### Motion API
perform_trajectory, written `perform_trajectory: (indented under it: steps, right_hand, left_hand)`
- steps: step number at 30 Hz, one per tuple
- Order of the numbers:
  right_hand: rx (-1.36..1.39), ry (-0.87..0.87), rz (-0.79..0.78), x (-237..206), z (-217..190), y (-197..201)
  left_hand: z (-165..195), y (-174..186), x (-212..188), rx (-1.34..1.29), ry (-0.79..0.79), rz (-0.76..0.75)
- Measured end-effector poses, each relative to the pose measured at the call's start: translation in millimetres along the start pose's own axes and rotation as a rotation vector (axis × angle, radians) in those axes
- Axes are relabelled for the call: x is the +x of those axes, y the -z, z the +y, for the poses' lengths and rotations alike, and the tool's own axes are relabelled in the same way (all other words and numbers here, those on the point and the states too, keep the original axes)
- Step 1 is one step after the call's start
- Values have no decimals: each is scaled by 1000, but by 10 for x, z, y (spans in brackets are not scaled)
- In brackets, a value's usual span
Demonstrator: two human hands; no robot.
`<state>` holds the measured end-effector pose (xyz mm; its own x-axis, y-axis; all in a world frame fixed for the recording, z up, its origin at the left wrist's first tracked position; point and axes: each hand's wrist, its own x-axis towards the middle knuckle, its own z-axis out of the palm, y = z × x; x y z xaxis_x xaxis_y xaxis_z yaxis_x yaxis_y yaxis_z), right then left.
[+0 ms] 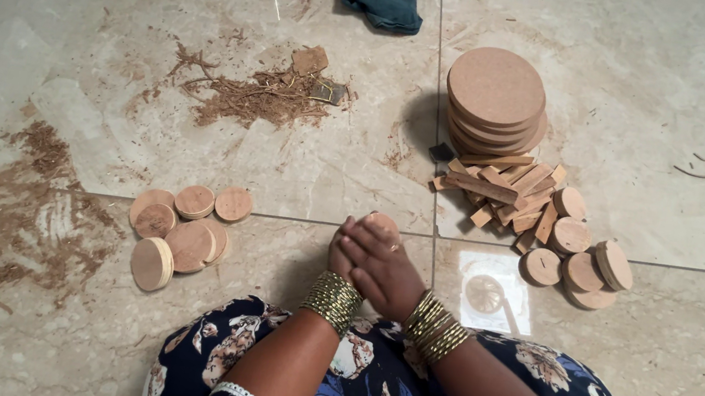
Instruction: The person sits on the floor assembling small wooden toy pieces, fitting small wooden sticks into slots on round wooden discs by hand and setting completed discs aside. They pick pieces one at a time from piles of cut wood on the floor and press the parts together.
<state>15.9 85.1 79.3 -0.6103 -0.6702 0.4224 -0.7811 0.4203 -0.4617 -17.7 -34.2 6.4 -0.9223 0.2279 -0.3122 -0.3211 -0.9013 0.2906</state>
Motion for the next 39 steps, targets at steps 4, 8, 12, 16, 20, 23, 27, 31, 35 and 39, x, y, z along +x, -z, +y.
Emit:
perform_trajectory:
  steps: [4, 8, 12, 16, 20, 23, 27, 31, 35, 39]
  right_hand:
    - [253, -342, 154, -22, 370, 63]
    - [378, -488, 272, -64, 483, 14]
    - [112, -157, 201, -48, 159, -83]
    - [144, -55, 41, -24, -24, -38]
    - [62, -169, 115, -39, 248, 38]
    - [183, -410, 207, -64, 496, -19]
    - [288, -526, 246, -119, 489, -220]
    - [165, -378, 148, -171, 268, -352]
    - [5, -346, 133, -131, 312, -276]
    - [117, -480, 296, -65, 526, -81]
  left_hand:
    - [-121, -86, -76, 114, 46, 160]
    - [-182, -68, -106, 167, 93, 137]
    - [-123, 124, 20, -25, 19, 22]
    - [-40, 207, 88, -143, 15, -291]
    - [-120, 30, -56, 64, 11, 33]
    - [-148, -165, -159, 80, 56, 81]
    - [-55, -217, -145, 35, -87, 130]
    - [124, -51, -18, -19, -237, 211]
    - [41, 58, 54, 364, -335, 415]
    - [-82, -25, 51, 396, -322, 429]
